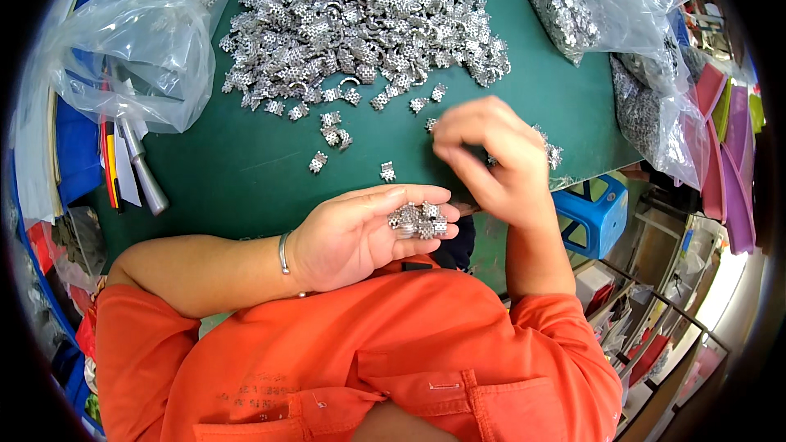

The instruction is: The person sorts small metal owl and turtle charms on a green work surface by hand, picking individual pieces from a central pile and organizing them into smaller groups.

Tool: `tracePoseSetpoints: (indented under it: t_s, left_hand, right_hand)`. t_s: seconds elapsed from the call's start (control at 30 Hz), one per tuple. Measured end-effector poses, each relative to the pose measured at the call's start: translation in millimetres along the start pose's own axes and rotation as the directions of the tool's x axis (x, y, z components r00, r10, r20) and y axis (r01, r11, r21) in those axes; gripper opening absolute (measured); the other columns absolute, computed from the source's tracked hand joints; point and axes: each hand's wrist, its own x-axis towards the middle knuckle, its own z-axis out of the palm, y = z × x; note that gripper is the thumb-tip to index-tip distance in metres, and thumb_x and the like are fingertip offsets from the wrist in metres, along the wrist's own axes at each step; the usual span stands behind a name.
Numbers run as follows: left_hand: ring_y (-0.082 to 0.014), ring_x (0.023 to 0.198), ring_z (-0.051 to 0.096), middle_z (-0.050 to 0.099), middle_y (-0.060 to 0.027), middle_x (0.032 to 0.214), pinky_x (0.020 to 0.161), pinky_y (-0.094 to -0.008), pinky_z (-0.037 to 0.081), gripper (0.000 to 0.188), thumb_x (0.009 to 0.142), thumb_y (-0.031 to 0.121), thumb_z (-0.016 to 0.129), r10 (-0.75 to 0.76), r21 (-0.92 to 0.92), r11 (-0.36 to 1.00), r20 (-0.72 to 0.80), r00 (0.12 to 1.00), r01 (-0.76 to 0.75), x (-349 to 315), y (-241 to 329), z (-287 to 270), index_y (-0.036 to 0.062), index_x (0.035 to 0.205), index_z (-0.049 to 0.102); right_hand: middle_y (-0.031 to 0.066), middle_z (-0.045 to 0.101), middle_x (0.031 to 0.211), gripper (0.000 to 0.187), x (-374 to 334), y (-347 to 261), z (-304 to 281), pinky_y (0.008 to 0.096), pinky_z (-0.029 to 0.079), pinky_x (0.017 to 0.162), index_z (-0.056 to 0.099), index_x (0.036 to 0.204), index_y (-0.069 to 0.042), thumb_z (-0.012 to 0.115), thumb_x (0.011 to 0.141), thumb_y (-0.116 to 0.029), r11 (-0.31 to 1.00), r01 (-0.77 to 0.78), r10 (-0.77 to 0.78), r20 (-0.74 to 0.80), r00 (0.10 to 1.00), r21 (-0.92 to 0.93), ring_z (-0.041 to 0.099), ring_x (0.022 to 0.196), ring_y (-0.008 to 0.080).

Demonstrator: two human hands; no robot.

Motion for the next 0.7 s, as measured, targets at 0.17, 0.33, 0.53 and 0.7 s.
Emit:
tracePoseSetpoints:
  t_s: [0.17,0.33,0.53,0.7]
  left_hand:
    - [-0.0342,0.132,0.051,0.05,-0.0236,0.141,0.111,-0.0419,0.043,0.051,0.106,0.023,0.038,0.001,0.047,0.999,-0.019,1.0,0.0,-1,0,1,-0.0104,0.145,0.037]
    - [-0.0348,0.132,0.052,0.051,-0.0239,0.14,0.111,-0.0423,0.044,0.051,0.105,0.023,0.04,0.012,0.013,1.0,-0.003,1.0,-0.012,-2,-1,-1,-0.0111,0.144,0.038]
    - [-0.0346,0.13,0.053,0.053,-0.0229,0.138,0.111,-0.0423,0.044,0.051,0.105,0.023,0.041,0.017,0.001,1.0,0.004,1.0,-0.017,0,-2,-3,-0.0108,0.143,0.04]
    - [-0.0347,0.13,0.053,0.054,-0.0233,0.137,0.11,-0.0422,0.044,0.051,0.105,0.023,0.041,0.012,0.005,1.0,0.007,1.0,-0.012,-1,0,-1,-0.0112,0.142,0.04]
  right_hand:
    - [0.0065,0.066,0.084,0.016,-2,12,4,0.0372,0.05,0.072,0.064,0.082,-0.006,0.072,0.072,0.005,0.982,-0.003,0.0,-0.02,1.0,-0.188,0.063,0.079,0.0278]
    - [0.0071,0.067,0.087,0.02,-2,15,-6,0.0371,0.051,0.074,0.064,0.082,-0.005,0.069,0.069,0.008,0.977,0.1,-0.084,0.091,0.992,-0.188,0.064,0.082,0.0277]
    - [0.0114,0.067,0.09,0.019,-1,12,-1,0.0395,0.051,0.077,0.064,0.089,-0.003,0.071,0.074,0.007,0.983,-0.045,0.024,-0.114,0.993,-0.18,0.064,0.085,0.0318]
    - [0.0072,0.068,0.091,0.017,1,15,6,0.038,0.049,0.078,0.064,0.088,-0.007,0.07,0.077,0.005,0.979,0.063,-0.046,0.091,0.995,-0.192,0.064,0.087,0.0284]
